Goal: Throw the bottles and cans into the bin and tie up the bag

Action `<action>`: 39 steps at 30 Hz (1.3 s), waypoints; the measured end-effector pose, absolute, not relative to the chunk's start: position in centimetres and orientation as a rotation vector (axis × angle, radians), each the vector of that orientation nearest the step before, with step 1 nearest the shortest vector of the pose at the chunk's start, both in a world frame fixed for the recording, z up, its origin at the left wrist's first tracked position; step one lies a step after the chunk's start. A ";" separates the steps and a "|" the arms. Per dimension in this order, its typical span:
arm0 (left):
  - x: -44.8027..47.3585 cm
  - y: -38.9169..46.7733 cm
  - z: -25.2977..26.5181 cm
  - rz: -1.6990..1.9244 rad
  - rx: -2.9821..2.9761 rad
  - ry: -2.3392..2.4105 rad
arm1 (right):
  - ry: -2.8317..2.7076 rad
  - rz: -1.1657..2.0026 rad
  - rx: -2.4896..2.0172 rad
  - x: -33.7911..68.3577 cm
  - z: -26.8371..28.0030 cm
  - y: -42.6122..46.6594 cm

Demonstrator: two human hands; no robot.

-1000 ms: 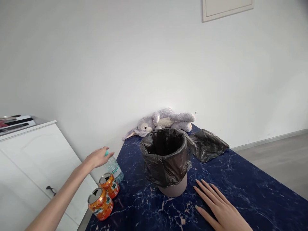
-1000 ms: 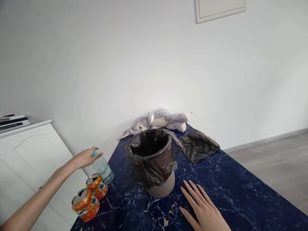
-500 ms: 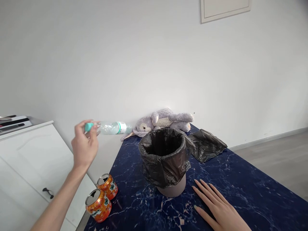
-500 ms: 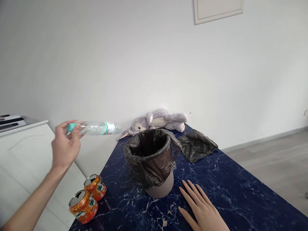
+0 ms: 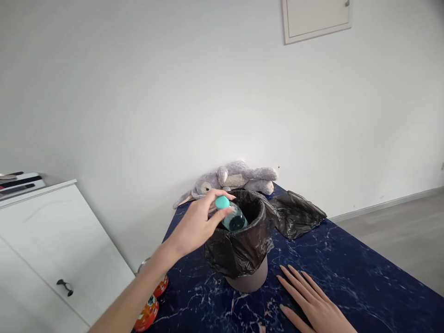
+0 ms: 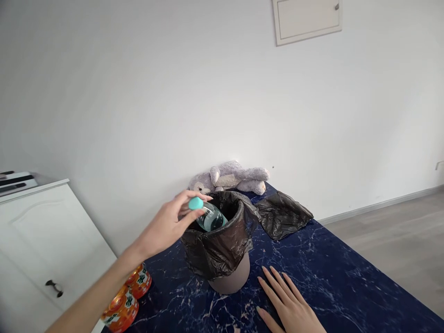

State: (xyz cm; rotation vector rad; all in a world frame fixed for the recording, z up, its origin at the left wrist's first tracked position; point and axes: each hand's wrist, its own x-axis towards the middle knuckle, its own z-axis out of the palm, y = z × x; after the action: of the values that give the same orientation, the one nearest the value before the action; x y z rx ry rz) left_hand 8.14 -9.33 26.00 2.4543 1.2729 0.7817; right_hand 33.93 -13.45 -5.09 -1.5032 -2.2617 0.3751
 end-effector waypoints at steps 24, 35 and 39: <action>-12.3 -9.4 19.1 -0.256 2.064 2.270 | -2.278 0.322 -1.480 33.9 -5.6 -13.6; -9.5 -9.5 21.3 -0.027 2.214 2.549 | -2.239 0.286 -1.447 34.1 -6.5 -13.5; -4.6 -10.8 26.1 0.946 2.433 2.480 | -2.223 0.264 -1.432 34.2 -6.7 -13.4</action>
State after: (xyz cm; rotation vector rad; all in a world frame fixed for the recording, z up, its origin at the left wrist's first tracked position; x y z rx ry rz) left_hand -4.56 -10.78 26.06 2.4331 2.4799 0.9462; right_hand 34.18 -13.43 -6.71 -1.4325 -2.2230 0.2644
